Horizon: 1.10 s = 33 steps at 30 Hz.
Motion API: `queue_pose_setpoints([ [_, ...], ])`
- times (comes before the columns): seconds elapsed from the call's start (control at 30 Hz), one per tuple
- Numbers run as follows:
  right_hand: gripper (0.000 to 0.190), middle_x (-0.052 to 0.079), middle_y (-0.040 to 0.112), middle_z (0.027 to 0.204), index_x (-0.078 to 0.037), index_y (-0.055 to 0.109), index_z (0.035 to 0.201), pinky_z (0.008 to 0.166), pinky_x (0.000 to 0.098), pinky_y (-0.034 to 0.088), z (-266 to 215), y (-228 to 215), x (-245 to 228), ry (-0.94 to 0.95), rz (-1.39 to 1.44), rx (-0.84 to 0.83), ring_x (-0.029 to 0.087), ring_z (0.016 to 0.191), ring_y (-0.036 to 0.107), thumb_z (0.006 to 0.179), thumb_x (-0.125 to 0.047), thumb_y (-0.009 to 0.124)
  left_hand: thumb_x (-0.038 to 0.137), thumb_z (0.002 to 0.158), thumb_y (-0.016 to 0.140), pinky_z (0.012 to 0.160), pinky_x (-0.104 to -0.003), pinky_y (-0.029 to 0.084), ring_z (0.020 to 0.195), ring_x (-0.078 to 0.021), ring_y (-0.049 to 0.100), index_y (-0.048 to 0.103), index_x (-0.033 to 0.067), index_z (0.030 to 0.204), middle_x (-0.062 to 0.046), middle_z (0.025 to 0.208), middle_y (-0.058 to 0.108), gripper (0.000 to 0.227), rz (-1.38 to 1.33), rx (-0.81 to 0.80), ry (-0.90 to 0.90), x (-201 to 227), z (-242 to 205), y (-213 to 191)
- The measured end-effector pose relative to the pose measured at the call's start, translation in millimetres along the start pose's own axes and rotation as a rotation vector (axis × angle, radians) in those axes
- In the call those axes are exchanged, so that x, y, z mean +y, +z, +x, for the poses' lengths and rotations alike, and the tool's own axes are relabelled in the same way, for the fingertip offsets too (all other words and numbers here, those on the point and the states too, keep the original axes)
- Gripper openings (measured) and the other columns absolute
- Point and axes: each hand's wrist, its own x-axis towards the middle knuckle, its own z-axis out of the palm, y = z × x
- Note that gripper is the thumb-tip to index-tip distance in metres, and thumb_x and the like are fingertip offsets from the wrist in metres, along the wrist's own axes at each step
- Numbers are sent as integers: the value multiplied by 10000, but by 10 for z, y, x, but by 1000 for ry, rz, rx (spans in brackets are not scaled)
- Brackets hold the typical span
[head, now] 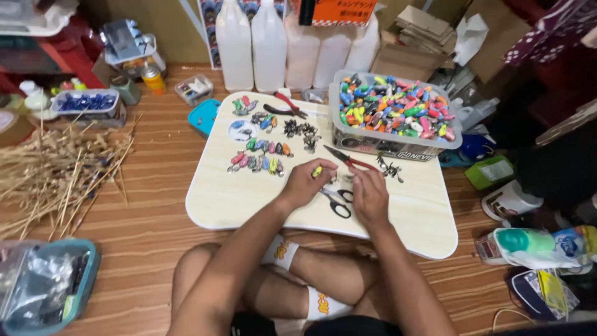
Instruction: Assembling fishing lures by attaching metal hooks and rings to soft plastic bodies using pliers and scissors.
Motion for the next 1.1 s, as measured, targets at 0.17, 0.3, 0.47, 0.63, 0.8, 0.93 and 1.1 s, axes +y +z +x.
queue_pose_setpoints([
  [0.17, 180, 98, 627, 913, -82, 756, 1139, 841, 420, 525, 15, 17, -43, 4, 21, 20, 329, 867, 642, 1031, -100, 611, 221, 908, 748, 613, -217, 490, 657, -54, 581, 783, 154, 1063, -10, 856, 771, 173, -13, 15, 6, 68, 3, -16],
  [0.3, 92, 50, 642, 899, -108, 764, 1049, 829, 406, 533, 41, -3, -76, -2, 29, 0, 286, 840, 654, 979, -149, 722, 216, 906, 756, 645, -244, 506, 705, -73, 584, 783, 145, 1059, -35, 865, 772, 171, -1, -3, 26, 122, -22, -25],
  [0.47, 84, 39, 644, 888, -127, 758, 1013, 826, 416, 521, -13, 29, -31, -34, 31, -57, 292, 842, 655, 934, -157, 764, 204, 901, 762, 646, -238, 511, 691, -55, 588, 780, 152, 1060, -15, 874, 769, 168, -18, 0, 23, 70, -16, -24],
  [0.63, 56, 38, 657, 884, -135, 752, 992, 801, 413, 510, -24, 38, -1, -36, 22, -80, 295, 831, 647, 940, -153, 752, 188, 900, 761, 622, -226, 508, 672, -45, 580, 779, 140, 1063, -8, 869, 758, 170, -47, -17, 9, 71, -6, -25],
  [0.8, 371, 186, 607, 967, 18, 648, 1314, 845, 482, 500, -29, 19, -16, -14, 53, -13, 382, 902, 601, 1111, -226, 456, 196, 893, 770, 604, -213, 527, 626, -63, 599, 773, 142, 1062, -8, 866, 755, 178, -81, -7, -26, -47, 62, -42],
  [0.93, 414, 161, 624, 1024, 51, 604, 1451, 886, 419, 530, 7, -57, -78, -7, -21, 146, 319, 945, 650, 1092, -71, 439, 172, 855, 794, 628, -188, 487, 700, -28, 581, 774, 125, 1054, -4, 862, 756, 205, -167, 1, 2, -29, 47, -53],
  [1.1, 307, 208, 687, 956, 112, 648, 1330, 932, 492, 506, 156, -129, -238, 224, 140, 225, 332, 946, 662, 1059, 101, 505, 125, 828, 818, 641, -157, 487, 707, 3, 591, 755, 86, 1062, 1, 866, 744, 245, -314, 30, -34, -172, 107, -31],
])
